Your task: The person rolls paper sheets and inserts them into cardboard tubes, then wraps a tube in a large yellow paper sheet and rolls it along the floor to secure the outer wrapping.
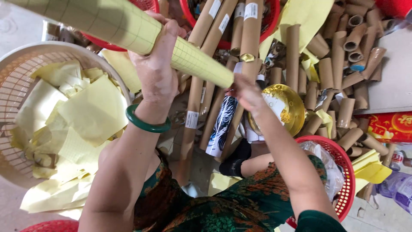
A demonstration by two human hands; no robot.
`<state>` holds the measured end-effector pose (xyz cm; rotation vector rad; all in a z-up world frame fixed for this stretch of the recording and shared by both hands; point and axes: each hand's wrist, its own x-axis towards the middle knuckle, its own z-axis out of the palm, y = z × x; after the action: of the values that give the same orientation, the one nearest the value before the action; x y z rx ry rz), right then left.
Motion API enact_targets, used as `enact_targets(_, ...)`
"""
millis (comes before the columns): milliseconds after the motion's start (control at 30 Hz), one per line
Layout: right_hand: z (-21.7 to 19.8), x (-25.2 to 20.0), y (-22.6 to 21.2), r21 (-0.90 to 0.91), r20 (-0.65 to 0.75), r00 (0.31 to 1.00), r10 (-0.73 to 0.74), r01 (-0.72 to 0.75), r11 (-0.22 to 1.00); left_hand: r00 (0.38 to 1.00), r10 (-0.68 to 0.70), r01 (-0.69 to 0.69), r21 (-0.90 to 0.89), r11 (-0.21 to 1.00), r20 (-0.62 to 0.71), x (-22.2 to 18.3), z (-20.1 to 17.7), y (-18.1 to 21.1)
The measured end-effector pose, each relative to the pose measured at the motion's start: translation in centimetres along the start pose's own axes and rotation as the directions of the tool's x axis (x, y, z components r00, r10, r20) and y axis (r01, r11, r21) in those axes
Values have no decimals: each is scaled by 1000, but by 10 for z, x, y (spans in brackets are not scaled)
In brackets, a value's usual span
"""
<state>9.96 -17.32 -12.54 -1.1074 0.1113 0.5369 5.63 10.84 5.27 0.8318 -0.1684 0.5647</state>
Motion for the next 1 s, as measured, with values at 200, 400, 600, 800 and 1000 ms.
enact_targets(200, -63, 127, 310, -638, -218, 946, 241, -326, 698, 990, -52, -28, 550, 835, 129, -13, -13, 38)
enact_targets(400, 46, 132, 209, -300, 11, 997, -74, 73, 951, 936, -339, 180, 700, 691, 94, -33, -4, 75)
enact_targets(600, 159, 16, 150, 304, 83, 926, -369, 329, 894, 873, -486, 390, 540, 746, 43, -39, -15, 70)
enact_targets(800, 117, 46, 194, 279, -52, 944, -327, 328, 903, 921, -384, 255, 638, 727, 70, -38, -9, 33)
enact_targets(1000, 87, 12, 171, -86, -4, 969, -247, 246, 966, 909, -392, 245, 582, 776, 139, -44, 9, 42)
